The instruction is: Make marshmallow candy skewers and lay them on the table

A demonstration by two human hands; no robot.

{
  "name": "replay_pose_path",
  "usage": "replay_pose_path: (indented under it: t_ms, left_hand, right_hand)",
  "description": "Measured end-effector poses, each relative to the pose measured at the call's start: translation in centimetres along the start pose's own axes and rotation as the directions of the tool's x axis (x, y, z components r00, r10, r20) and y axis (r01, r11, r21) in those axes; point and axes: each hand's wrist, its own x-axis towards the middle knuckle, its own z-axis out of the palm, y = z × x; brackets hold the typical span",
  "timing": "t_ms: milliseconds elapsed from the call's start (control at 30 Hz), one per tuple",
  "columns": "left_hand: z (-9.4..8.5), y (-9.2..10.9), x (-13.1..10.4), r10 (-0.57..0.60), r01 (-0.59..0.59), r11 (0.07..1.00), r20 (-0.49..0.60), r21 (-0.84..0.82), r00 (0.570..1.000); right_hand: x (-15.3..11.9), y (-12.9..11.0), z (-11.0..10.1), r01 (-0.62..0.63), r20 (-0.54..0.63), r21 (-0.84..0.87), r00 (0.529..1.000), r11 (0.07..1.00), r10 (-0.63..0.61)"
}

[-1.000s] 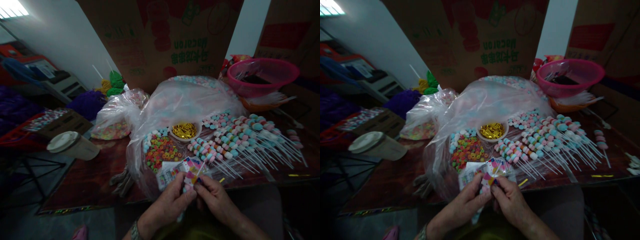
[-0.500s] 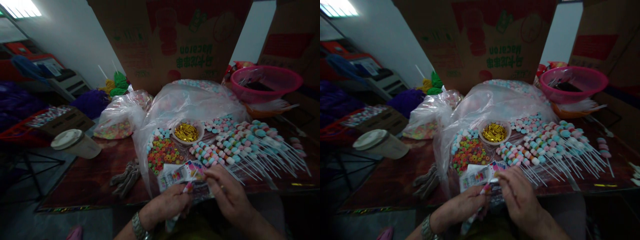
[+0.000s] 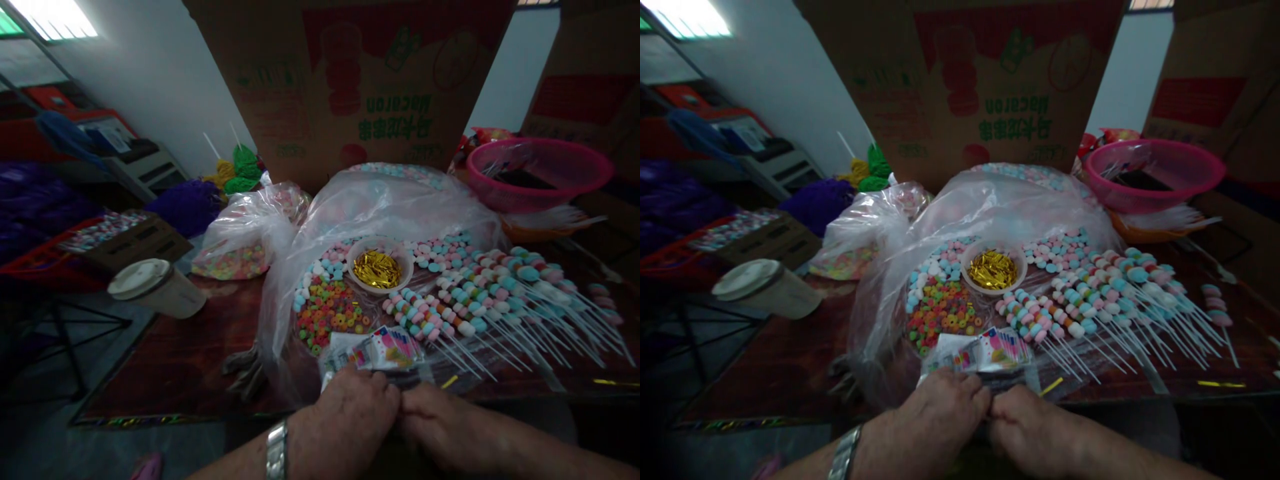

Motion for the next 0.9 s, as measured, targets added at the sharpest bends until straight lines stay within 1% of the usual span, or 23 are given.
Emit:
replay_pose_path:
  t_ms: [33,67,100,133,167,200,233,267,300,333,367,400,433,467,500,533,600,667,700,733,800,867,900]
  left_hand:
    - [-0.2,0.0,-0.3,0.065,-0.058,0.995,-0.085,0.084,0.994]
    - [-0.3,0.0,-0.6,0.141,-0.119,0.983,-0.161,0.141,0.977]
    - [-0.2,-0.2,-0.9,0.206,-0.169,0.97,-0.218,0.176,0.954]
    - [-0.1,-0.5,-1.2,0.247,-0.202,0.962,-0.269,0.184,0.931]
    - [0.2,-0.8,-1.4,0.254,-0.214,0.965,-0.325,0.154,0.911]
    - [0.5,-1.2,-1.6,0.22,-0.209,0.975,-0.383,0.072,0.897]
    - [0.9,-1.5,-1.7,0.13,-0.175,0.983,-0.44,-0.063,0.888]
    - [1.3,-1.8,-1.8,-0.008,-0.121,0.964,-0.479,-0.237,0.878]
    - [1.7,-2.0,-1.8,-0.167,-0.062,0.902,-0.479,-0.427,0.862]
    - [2.1,-2.2,-1.7,-0.324,-0.011,0.792,-0.436,-0.61,0.84]
    - [2.5,-2.4,-1.6,-0.458,0.035,0.646,-0.351,-0.763,0.816]
    - [2.8,-2.5,-1.4,-0.556,0.061,0.485,-0.254,-0.872,0.791]
    - [3.1,-2.7,-1.1,-0.62,0.066,0.329,-0.162,-0.942,0.768]
    - [3.4,-2.8,-0.9,-0.657,0.054,0.187,-0.084,-0.981,0.749]
    - [3.5,-3.0,-0.7,-0.684,0.024,0.067,-0.028,-0.997,0.729]
    - [3.6,-3.2,-0.5,-0.708,-0.015,-0.031,0.012,-0.999,0.706]
    - [3.6,-3.6,-0.3,-0.748,-0.088,-0.191,0.087,-0.978,0.658]
    - [3.2,-3.9,-0.2,-0.774,-0.132,-0.295,0.156,-0.946,0.613]
    - [3.0,-4.0,-0.2,-0.778,-0.143,-0.326,0.179,-0.935,0.602]
    - [2.8,-4.1,-0.2,-0.777,-0.152,-0.344,0.19,-0.927,0.6]
    - [2.4,-4.1,-0.1,-0.768,-0.181,-0.355,0.176,-0.917,0.615]
    - [2.0,-4.0,0.0,-0.759,-0.21,-0.359,0.154,-0.909,0.632]
    - [1.9,-3.9,0.0,-0.761,-0.228,-0.357,0.14,-0.906,0.634]
  right_hand:
    - [0.0,0.2,0.4,-0.035,0.024,0.086,0.999,0.996,0.033]
    - [-0.1,0.3,0.8,-0.088,0.05,0.195,0.996,0.977,0.08]
    - [0.0,0.4,0.9,-0.173,0.09,0.345,0.984,0.923,0.151]
    - [0.1,0.4,0.8,-0.27,0.156,0.488,0.963,0.83,0.222]
    - [0.5,0.3,0.2,-0.355,0.249,0.585,0.934,0.729,0.255]
    - [1.1,0.3,-0.9,-0.404,0.333,0.614,0.912,0.678,0.241]
    - [1.9,0.3,-2.3,-0.403,0.362,0.557,0.905,0.726,0.224]
    - [3.2,0.4,-4.2,-0.357,0.357,0.449,0.912,0.819,0.202]
    - [4.7,0.6,-6.2,-0.268,0.258,0.268,0.945,0.925,0.199]
    - [6.6,0.9,-8.2,-0.251,-0.007,-0.027,0.968,0.967,0.251]
    - [8.6,1.4,-10.0,-0.288,-0.123,-0.131,0.954,0.949,0.273]
    - [10.7,2.0,-11.4,-0.319,-0.178,-0.193,0.941,0.928,0.286]
    - [12.7,2.6,-12.3,-0.352,-0.217,-0.25,0.928,0.902,0.302]
    - [14.6,3.1,-12.8,-0.376,-0.218,-0.288,0.921,0.881,0.322]
    - [16.1,3.7,-12.8,-0.394,-0.21,-0.323,0.916,0.86,0.341]
    - [17.4,4.2,-12.6,-0.406,-0.199,-0.355,0.913,0.842,0.357]
    - [18.7,5.0,-11.8,-0.417,-0.182,-0.398,0.909,0.818,0.375]
    - [18.8,5.7,-11.5,-0.41,-0.189,-0.412,0.912,0.814,0.364]
    - [18.6,6.0,-11.7,-0.402,-0.201,-0.41,0.916,0.819,0.349]
    - [18.3,6.2,-12.0,-0.389,-0.215,-0.403,0.92,0.829,0.327]
    - [17.7,6.2,-12.9,-0.344,-0.252,-0.379,0.932,0.859,0.262]
    - [16.7,5.6,-13.4,-0.276,-0.3,-0.349,0.938,0.896,0.172]
    - [16.1,5.0,-13.4,-0.238,-0.323,-0.334,0.938,0.912,0.126]
